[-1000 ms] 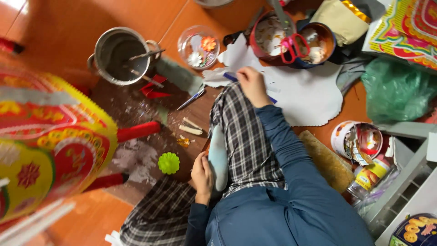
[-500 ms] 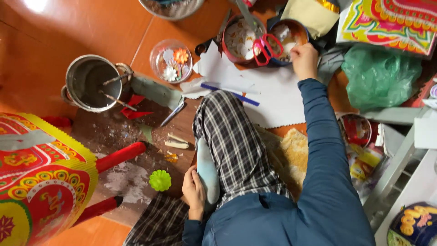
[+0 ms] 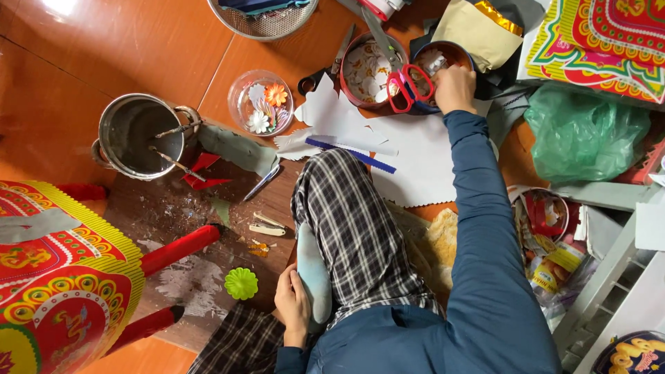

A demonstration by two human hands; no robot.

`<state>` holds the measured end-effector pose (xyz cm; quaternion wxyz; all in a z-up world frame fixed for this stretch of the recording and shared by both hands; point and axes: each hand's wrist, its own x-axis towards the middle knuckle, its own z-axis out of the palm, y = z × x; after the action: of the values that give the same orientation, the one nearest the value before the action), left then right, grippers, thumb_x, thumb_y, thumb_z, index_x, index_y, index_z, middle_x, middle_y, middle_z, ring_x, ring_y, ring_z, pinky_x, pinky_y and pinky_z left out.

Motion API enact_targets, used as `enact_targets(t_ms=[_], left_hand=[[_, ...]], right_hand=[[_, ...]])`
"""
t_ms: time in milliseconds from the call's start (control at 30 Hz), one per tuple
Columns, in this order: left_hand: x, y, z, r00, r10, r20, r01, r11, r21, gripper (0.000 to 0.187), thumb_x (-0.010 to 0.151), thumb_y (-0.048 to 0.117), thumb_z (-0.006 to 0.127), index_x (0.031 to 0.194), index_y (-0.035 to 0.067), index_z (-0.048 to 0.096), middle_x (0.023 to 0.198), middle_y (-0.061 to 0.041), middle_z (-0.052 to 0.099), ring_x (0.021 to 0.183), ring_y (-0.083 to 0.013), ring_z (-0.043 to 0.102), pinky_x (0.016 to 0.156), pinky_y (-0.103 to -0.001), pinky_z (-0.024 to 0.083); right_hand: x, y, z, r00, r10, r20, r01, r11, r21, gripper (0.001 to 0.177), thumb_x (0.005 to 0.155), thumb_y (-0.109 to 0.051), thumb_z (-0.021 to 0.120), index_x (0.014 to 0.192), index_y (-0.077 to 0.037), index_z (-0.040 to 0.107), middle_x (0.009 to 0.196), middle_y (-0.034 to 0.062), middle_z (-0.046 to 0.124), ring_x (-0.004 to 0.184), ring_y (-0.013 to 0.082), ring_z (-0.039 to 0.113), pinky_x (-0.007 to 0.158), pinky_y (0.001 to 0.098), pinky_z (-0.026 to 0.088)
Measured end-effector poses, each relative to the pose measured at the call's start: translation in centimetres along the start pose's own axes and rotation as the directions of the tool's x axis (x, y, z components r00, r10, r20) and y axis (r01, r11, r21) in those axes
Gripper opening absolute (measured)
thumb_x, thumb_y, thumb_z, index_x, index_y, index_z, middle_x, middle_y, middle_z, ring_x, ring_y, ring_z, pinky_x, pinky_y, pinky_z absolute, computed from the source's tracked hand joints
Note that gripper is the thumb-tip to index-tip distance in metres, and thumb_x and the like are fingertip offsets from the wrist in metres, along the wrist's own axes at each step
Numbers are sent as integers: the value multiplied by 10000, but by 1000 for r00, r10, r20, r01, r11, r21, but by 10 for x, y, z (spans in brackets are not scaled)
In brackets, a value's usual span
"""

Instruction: Decorating a traditional red paper horse figure with glue, gold foil, and blue paper strips.

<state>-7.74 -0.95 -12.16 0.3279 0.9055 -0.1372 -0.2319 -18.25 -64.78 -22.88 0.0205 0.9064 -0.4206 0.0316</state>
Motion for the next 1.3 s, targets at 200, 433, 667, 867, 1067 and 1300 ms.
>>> enact_targets(t_ms=[200,433,667,867,1067,1300], left_hand=[[-1,6,-3,1000,12,-1,-12,1000,4,324,1088,228,556,1263,36,751,1167,-120,817,971,-264,778,848,-353,608],[-1,10,-3,1000,17,-8,-17,1000,-13,316,1086,217,549,1247,32,749,1178,-111,815,992,-260,777,872,-345,605],[-1,9,-4,1000,21,-4,-21,1000,-11,315,1084,213,549,1247,24,741,1169,-116,816,979,-261,778,862,-351,607],[0,15,-6,1000,1,13,0,1000,-20,324,1086,221,545,1243,19,744,1168,-120,817,984,-261,782,863,-349,610],[0,14,-6,1000,25,10,-25,999,23,319,1092,225,544,1233,21,745,1177,-107,811,994,-254,776,868,-350,611],[1,18,-7,1000,25,6,-25,1000,-13,311,1082,206,550,1234,16,745,1169,-111,818,980,-253,781,861,-348,612]], right_hand=[[-12,14,-27,981,87,-172,-18,929,370,20,913,-28,795,900,-15,803,846,182,776,691,385,697,704,457,599],[-10,8,-38,1000,-18,-16,18,1000,21,86,962,-90,777,989,-43,843,1015,193,714,878,387,667,783,483,581],[-3,12,2,989,-82,121,108,968,-225,166,876,-164,860,995,-48,863,1097,144,706,1016,330,601,927,473,460],[1,14,-14,986,-120,114,139,974,-177,134,890,-18,762,977,-51,858,1028,142,735,945,349,656,926,468,478],[-4,11,-40,999,42,-2,-41,995,91,52,921,-98,897,917,-50,875,1009,125,775,966,311,656,890,467,582],[-11,14,-48,998,69,-11,-65,974,215,208,920,-206,924,878,-25,831,958,173,765,896,393,680,832,504,583]])
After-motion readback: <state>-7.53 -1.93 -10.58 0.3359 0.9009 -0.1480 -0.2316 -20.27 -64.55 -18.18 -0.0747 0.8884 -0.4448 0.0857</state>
